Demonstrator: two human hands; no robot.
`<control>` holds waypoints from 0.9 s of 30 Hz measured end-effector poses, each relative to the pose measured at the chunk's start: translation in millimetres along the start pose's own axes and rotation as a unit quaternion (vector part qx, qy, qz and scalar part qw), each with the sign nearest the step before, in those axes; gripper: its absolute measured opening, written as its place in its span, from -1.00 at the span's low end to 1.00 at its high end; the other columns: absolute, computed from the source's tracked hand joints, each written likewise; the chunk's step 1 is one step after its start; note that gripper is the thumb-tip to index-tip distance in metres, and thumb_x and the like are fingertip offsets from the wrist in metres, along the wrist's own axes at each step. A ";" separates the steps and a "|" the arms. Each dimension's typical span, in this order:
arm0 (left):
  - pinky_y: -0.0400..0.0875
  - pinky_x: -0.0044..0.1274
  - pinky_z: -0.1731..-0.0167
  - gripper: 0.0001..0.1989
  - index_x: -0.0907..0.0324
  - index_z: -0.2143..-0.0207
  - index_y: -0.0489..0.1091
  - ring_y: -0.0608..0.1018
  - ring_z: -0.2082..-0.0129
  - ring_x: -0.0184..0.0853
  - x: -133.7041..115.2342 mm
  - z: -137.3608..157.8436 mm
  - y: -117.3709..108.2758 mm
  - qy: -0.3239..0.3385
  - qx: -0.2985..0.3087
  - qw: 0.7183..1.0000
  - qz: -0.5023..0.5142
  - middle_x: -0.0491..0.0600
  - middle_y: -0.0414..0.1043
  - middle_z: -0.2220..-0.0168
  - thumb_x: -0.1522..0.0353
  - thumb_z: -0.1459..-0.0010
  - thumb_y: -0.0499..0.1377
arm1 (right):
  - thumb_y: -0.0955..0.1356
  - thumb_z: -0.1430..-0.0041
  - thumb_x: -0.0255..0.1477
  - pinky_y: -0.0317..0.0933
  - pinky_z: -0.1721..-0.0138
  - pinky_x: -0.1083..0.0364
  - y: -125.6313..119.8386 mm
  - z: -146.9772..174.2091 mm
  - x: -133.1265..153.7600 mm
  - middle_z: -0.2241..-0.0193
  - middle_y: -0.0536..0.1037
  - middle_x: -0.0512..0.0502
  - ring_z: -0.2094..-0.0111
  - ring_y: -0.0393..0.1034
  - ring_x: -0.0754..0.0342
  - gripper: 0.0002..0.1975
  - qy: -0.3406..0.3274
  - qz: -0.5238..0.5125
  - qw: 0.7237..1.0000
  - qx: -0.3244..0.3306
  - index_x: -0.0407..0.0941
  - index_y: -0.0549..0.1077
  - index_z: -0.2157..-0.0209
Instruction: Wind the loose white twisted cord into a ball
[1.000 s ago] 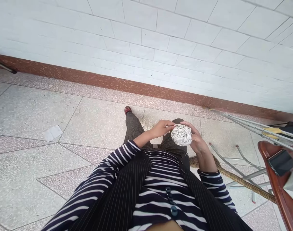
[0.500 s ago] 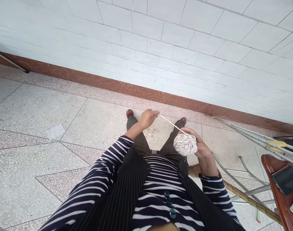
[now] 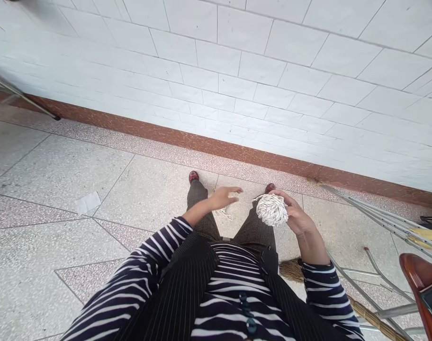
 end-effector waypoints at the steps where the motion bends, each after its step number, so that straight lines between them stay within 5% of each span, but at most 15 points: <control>1: 0.35 -0.33 -0.26 -0.59 0.15 -0.14 0.50 0.55 -0.17 -0.17 -8.2 3.0 9.7 0.018 -0.002 0.999 0.031 0.06 0.55 -0.15 0.35 -0.23 0.26 | 0.48 0.27 -0.47 0.26 0.28 0.16 -0.3 -2.7 -3.9 0.27 0.60 0.01 0.30 0.43 0.09 -0.46 0.008 0.000 1.000 -0.003 0.01 0.60 0.11; 6: 0.34 -0.35 -0.24 -0.71 0.16 -0.02 0.57 0.56 -0.15 -0.17 -59.3 1.8 29.0 0.126 0.000 0.985 0.117 0.08 0.58 -0.09 0.28 -0.34 0.19 | 0.49 0.26 -0.47 0.26 0.27 0.13 4.0 -13.1 -17.2 0.25 0.62 -0.03 0.31 0.44 0.05 -0.51 0.033 0.003 0.999 -0.006 -0.03 0.59 0.15; 12: 0.46 -0.49 0.03 -0.78 0.20 0.19 0.64 0.65 0.12 -0.25 -54.5 0.0 28.3 0.069 0.035 0.983 0.165 0.00 0.68 0.17 0.28 -0.29 0.23 | 0.46 0.22 -0.38 0.28 0.22 0.06 -6.3 -12.0 -27.2 0.27 0.65 -0.05 0.28 0.48 -0.01 -0.58 0.029 -0.004 0.999 -0.026 -0.04 0.59 0.19; 16: 0.43 -0.51 0.06 -0.79 0.20 0.35 0.61 0.64 0.19 -0.30 -50.5 -0.8 -2.2 0.067 -0.046 0.986 0.144 -0.04 0.66 0.28 0.29 -0.28 0.24 | 0.52 0.24 -0.38 0.30 0.18 0.05 0.1 -7.0 -34.2 0.24 0.67 -0.08 0.25 0.50 -0.03 -0.55 0.035 0.009 0.999 -0.006 -0.05 0.62 0.18; 21: 0.41 -0.48 0.04 -0.77 0.18 0.32 0.58 0.61 0.18 -0.30 -78.9 -1.4 -50.5 0.111 -0.129 0.985 0.030 -0.03 0.64 0.26 0.30 -0.34 0.18 | 0.60 0.23 -0.29 0.32 0.07 0.02 14.9 -6.8 -24.4 0.15 0.67 -0.07 0.15 0.51 -0.05 -0.47 0.020 0.035 0.999 0.021 -0.02 0.64 0.11; 27: 0.39 -0.41 -0.05 -0.77 0.16 0.23 0.58 0.58 0.13 -0.27 -108.4 2.3 -71.9 0.120 -0.165 0.975 -0.091 -0.01 0.63 0.19 0.32 -0.37 0.12 | 0.65 0.22 -0.27 0.30 -0.05 -0.01 18.8 -10.9 -20.6 0.13 0.68 -0.06 0.10 0.50 -0.07 -0.43 0.011 0.076 0.996 0.036 -0.02 0.66 0.07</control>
Point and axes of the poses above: each hand's wrist, its own z-axis away from the middle knuckle, its own y-axis out of the palm, x = y × z, the point moved 9 cm from there along -z, towards the middle knuckle
